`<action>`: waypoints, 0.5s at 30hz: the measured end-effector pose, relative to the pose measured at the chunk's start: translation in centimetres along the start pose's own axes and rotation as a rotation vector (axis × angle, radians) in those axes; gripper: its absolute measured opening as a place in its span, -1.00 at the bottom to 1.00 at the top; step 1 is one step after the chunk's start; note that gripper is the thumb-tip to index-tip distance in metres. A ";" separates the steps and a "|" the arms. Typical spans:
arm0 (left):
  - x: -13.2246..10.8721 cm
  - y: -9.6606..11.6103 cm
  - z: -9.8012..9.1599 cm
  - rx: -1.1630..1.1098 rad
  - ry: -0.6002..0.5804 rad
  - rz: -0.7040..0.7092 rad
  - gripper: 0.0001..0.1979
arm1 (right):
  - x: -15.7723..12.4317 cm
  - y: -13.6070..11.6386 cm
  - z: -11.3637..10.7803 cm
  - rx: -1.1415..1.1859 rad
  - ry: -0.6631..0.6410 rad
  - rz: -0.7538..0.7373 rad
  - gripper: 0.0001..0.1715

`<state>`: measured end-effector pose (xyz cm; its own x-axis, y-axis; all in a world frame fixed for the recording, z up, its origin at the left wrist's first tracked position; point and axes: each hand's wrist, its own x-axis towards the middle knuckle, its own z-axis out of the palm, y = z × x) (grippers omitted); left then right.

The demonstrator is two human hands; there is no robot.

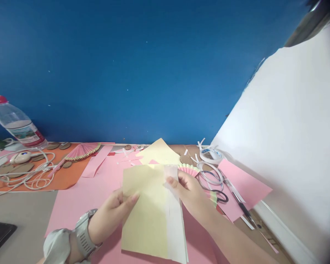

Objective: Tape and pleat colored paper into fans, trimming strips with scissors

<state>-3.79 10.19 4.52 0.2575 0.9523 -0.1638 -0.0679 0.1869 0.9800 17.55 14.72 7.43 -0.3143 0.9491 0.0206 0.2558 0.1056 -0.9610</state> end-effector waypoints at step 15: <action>0.8 -1.5 -0.7 -0.101 0.190 -0.067 -0.64 | -4.6 -4.1 -1.2 -0.038 0.044 -0.298 -0.60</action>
<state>-4.20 10.85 2.86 0.0795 0.9634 -0.2558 -0.1549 0.2655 0.9516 19.02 10.30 11.63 -0.3411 0.8864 0.3131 0.1924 0.3918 -0.8997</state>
